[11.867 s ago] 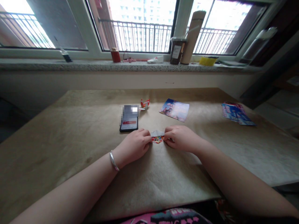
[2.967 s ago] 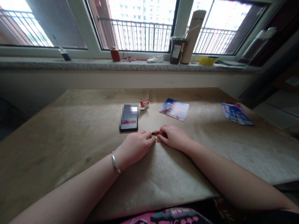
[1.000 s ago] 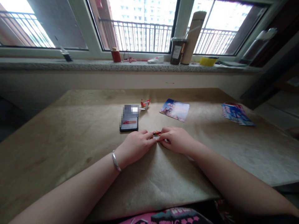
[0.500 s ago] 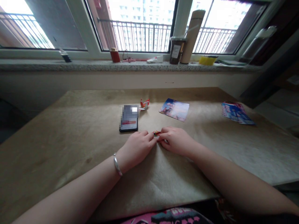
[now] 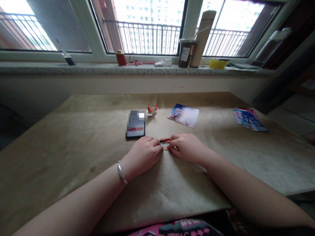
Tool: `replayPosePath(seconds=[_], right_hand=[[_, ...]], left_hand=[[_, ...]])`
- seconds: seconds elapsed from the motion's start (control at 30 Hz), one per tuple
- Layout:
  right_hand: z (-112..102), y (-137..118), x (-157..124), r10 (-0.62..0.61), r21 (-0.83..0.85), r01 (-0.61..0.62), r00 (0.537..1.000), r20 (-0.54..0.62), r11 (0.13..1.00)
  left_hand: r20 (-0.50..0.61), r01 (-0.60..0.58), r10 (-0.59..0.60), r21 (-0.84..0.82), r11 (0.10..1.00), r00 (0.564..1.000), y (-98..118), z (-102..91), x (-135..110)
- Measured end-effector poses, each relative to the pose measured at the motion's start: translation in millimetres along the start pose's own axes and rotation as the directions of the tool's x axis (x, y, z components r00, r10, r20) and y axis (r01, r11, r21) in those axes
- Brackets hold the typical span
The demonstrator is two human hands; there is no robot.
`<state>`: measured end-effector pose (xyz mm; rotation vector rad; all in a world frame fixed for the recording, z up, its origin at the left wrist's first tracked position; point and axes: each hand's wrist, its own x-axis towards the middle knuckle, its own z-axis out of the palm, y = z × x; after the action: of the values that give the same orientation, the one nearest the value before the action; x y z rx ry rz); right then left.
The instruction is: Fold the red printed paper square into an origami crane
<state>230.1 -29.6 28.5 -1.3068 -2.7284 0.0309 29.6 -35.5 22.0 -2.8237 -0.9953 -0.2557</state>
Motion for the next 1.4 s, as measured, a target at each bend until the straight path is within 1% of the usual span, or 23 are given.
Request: replayPosePath(seconds=[0.1, 0.27, 0.5, 0.63, 0.73, 0.97, 1.13, 1.23, 1.4], right_hand=[[-1.9, 0.7, -0.4, -0.003, -0.015, 0.003, 1.000, 0.017, 1.000], [-3.1, -0.4, -0.2, 0.017, -0.014, -0.017, 1.000, 0.017, 1.000], [-3.4, 2.7, -1.5, 0.024, -0.001, -0.024, 0.999, 0.042, 1.000], [-4.1, 1.3, -1.3, 0.038, -0.013, -0.037, 0.998, 0.043, 0.999], [-4.8, 0.9, -1.1, 0.043, -0.021, -0.042, 0.998, 0.044, 0.999], [-6.0, 8.0, -2.4, 0.045, 0.013, -0.046, 0.997, 0.057, 0.999], [-5.2, 4.4, -2.2, 0.023, -0.029, -0.022, 0.998, 0.059, 0.999], [-4.5, 3.6, -2.3, 0.005, -0.025, -0.004, 0.999, 0.050, 1.000], [-0.6, 7.6, -1.5, -0.014, 0.013, 0.014, 1.000, 0.013, 1.000]], left_hand=[[0.012, 0.003, -0.003, -0.034, 0.999, 1.000, -2.4, 0.4, -0.5], [0.032, 0.010, -0.010, -0.009, 1.000, 0.999, -0.1, -2.5, -1.3], [0.048, 0.050, -0.047, -0.070, 0.996, 0.998, -0.8, -1.1, -2.6], [0.069, 0.061, -0.058, -0.043, 0.997, 0.996, 0.1, -1.3, -2.7], [0.061, 0.057, -0.055, -0.027, 0.998, 0.997, 0.8, -2.2, -2.3], [0.052, 0.073, -0.068, -0.120, 0.990, 0.996, -3.9, -3.0, -3.5], [0.064, 0.095, -0.088, -0.131, 0.987, 0.994, -3.3, -4.1, -3.6], [0.072, 0.086, -0.075, -0.157, 0.984, 0.995, -4.9, -4.1, -3.4], [0.048, 0.047, -0.039, -0.177, 0.983, 0.998, -9.4, -3.1, -4.2]])
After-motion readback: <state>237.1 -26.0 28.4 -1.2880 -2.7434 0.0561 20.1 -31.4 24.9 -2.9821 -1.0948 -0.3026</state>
